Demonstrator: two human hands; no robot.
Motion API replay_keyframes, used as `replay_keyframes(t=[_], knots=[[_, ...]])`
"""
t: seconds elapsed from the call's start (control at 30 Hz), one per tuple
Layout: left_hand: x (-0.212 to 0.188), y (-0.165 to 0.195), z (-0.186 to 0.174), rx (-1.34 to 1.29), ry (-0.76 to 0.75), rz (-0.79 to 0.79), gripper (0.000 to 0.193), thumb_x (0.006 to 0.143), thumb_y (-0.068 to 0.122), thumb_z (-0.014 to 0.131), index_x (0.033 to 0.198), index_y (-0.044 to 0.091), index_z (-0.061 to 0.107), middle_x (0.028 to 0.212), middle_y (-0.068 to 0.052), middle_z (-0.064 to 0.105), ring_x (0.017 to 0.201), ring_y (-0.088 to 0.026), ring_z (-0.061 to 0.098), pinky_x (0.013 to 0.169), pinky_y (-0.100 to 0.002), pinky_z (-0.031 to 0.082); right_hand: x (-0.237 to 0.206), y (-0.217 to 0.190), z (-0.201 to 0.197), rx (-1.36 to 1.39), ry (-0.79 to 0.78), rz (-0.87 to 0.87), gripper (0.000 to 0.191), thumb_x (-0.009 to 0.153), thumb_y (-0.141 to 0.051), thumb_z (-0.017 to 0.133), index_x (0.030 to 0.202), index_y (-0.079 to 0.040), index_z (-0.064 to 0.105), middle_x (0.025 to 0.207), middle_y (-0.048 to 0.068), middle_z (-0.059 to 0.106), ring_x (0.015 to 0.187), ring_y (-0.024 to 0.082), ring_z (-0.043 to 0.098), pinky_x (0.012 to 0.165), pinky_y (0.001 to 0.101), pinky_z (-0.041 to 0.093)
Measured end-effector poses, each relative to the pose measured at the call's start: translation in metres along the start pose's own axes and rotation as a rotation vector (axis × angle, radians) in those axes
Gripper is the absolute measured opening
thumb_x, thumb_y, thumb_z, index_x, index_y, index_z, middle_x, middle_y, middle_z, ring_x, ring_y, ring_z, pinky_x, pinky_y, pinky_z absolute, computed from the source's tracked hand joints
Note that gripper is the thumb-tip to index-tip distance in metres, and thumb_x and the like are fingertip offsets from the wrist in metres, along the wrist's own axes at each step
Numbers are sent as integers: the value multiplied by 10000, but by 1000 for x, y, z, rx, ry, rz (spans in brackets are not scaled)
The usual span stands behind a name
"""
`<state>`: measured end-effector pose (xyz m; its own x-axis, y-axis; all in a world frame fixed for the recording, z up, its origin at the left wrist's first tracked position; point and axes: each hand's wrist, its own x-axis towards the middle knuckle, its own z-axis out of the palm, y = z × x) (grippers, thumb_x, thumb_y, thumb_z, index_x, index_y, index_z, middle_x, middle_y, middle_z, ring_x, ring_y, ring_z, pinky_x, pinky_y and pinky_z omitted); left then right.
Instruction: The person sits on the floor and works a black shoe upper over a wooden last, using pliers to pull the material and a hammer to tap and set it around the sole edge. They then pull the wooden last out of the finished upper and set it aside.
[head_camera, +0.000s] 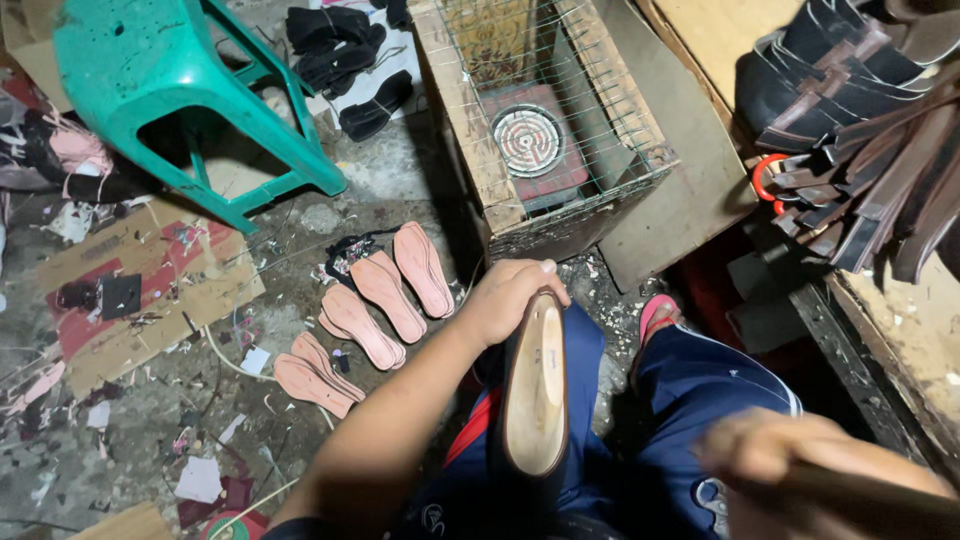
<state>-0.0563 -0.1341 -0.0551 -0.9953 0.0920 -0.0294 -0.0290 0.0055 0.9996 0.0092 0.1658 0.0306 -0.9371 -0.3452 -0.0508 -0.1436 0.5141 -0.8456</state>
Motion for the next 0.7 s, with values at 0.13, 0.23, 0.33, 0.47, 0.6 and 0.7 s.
replay_keyframes(t=[0.13,0.23,0.33,0.47,0.6,0.7], knots=[[0,-4,-5,330,46,441,437,1038,294,454,790,36,705,802,-59,688,769,-130,653,733,-281,525,2,12,14,-250,-101,201,394,833,-398,757,1059,-79,712,845,109,705,784,216,673,752,375,555],[-4,2,-2,-56,114,91,478,1050,263,472,708,9,690,704,-91,667,651,-192,614,649,-331,494,-5,22,-7,-141,67,270,393,854,-373,730,1114,-79,711,862,119,706,776,223,685,757,369,556],[-14,20,3,134,178,48,385,1004,299,544,776,25,692,763,-108,714,721,-214,676,707,-316,521,-3,40,-45,-265,381,7,556,921,-350,733,1359,-27,621,1146,169,716,1010,232,678,922,351,500],[-52,36,15,618,282,346,377,810,255,764,1102,29,688,1195,-155,654,1131,-298,576,984,-377,426,-7,84,-102,-797,527,100,538,963,-266,757,1420,-2,651,1120,235,687,998,339,669,886,401,530],[-59,29,2,114,185,75,679,796,130,694,1441,24,509,1439,-181,557,1324,-296,523,1104,-384,396,-16,144,-129,-905,433,381,590,888,-292,782,1396,-16,663,1070,210,679,974,322,665,885,391,531],[-62,16,-15,-477,129,-43,716,752,58,640,1445,30,463,1502,-177,503,1331,-327,516,1123,-434,413,-21,180,-136,-924,390,460,630,832,-312,800,1379,-27,671,1033,192,674,955,309,661,884,383,532]])
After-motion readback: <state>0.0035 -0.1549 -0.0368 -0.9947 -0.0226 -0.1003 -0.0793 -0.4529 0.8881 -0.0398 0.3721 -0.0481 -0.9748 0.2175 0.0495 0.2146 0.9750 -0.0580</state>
